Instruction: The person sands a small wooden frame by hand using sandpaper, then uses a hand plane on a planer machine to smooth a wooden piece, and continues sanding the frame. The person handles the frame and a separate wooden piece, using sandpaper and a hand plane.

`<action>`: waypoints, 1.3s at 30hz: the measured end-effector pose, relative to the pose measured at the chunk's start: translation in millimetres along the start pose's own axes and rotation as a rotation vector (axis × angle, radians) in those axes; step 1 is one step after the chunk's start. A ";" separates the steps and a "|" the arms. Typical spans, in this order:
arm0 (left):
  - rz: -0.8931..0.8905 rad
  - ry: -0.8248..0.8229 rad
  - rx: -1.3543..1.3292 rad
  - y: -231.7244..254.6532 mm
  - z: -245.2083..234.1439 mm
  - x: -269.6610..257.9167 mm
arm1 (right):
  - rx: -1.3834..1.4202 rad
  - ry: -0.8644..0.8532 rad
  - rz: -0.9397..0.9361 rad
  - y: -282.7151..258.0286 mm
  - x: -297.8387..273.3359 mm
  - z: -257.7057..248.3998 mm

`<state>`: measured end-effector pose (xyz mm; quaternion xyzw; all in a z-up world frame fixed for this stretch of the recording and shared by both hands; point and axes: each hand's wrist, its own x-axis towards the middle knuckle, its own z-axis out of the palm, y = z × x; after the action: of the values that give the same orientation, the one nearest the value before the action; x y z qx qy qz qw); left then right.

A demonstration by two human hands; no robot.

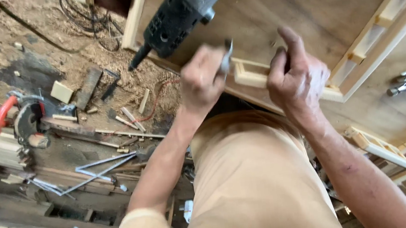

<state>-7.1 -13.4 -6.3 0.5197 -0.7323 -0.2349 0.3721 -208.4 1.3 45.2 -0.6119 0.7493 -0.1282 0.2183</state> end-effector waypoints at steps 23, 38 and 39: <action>-0.660 -0.106 -0.389 86.8 13.4 20.7 | 0.667 0.037 0.465 5.3 46.0 -54.0; -0.564 -0.144 -0.331 64.4 -3.8 24.0 | 0.999 0.166 0.934 -17.8 82.6 -85.2; -0.575 -0.198 -0.431 68.1 -3.1 27.0 | 0.951 0.183 1.004 -14.4 71.1 -86.2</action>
<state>-49.5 -14.7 53.5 0.5887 -0.5226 -0.5277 0.3192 -248.9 -77.5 114.9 -0.0162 0.8196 -0.3767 0.4315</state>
